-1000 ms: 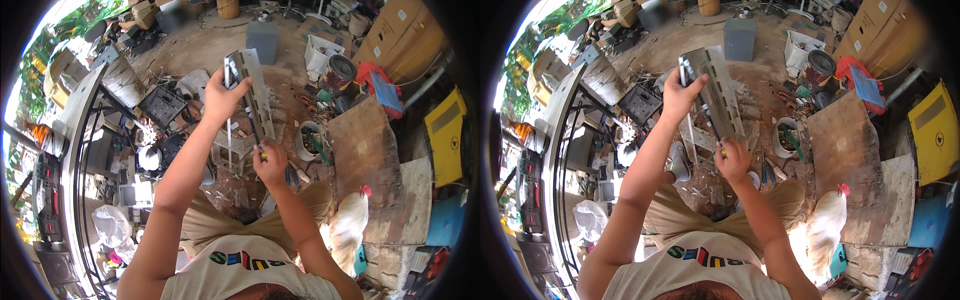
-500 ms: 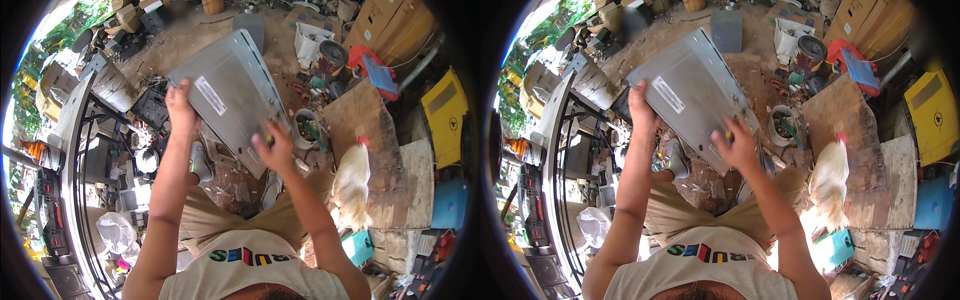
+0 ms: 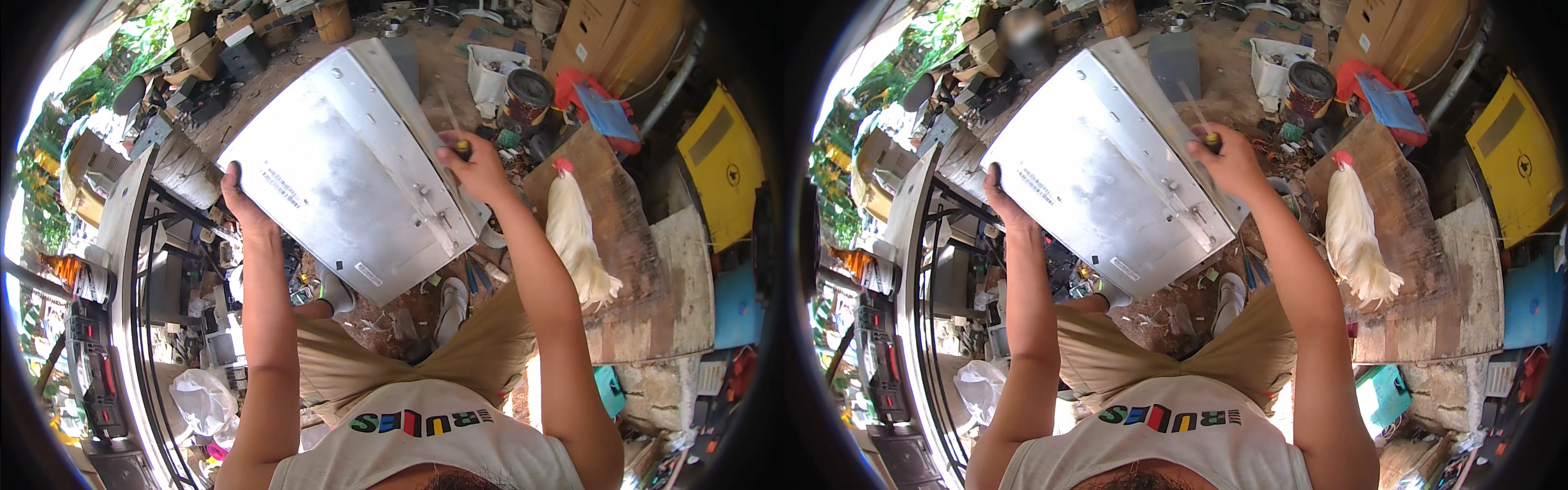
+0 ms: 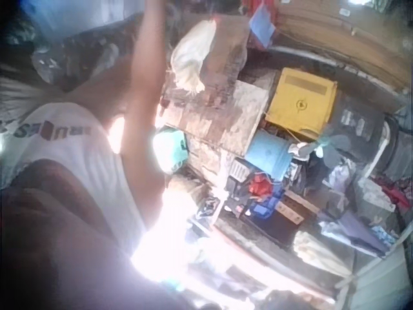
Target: The person disassembles a flat panel display using a screwdriver to pry off a metal frame and separate internal plastic and reflective layers.
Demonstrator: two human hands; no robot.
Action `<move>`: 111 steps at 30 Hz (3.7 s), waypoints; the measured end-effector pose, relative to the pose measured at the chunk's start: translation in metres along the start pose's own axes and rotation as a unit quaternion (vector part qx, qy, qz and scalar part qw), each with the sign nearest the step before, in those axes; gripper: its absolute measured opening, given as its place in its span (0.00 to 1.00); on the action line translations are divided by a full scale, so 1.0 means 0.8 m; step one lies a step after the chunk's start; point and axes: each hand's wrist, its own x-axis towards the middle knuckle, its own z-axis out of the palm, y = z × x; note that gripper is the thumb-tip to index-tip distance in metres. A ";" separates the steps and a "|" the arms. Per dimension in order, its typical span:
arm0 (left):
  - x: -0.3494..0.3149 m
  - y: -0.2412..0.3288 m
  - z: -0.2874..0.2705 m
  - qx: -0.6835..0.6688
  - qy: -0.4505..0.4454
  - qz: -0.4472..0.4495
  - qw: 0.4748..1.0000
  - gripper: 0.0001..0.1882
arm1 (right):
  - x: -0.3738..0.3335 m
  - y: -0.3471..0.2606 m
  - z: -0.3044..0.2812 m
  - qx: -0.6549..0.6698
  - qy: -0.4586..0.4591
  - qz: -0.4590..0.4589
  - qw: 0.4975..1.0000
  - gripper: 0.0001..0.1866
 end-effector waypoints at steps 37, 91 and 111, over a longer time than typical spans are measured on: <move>-0.010 -0.174 0.048 0.132 -0.257 0.000 0.957 0.28 | -0.039 -0.039 0.111 -0.144 -0.003 -0.224 0.964 0.49; -0.351 0.159 -0.557 0.071 0.690 0.228 0.683 0.21 | -0.046 -0.029 0.113 -0.243 0.085 -0.146 0.955 0.33; -0.404 0.141 -0.653 0.079 0.849 0.054 0.520 0.19 | -0.037 -0.029 0.112 -0.249 0.066 -0.150 0.955 0.30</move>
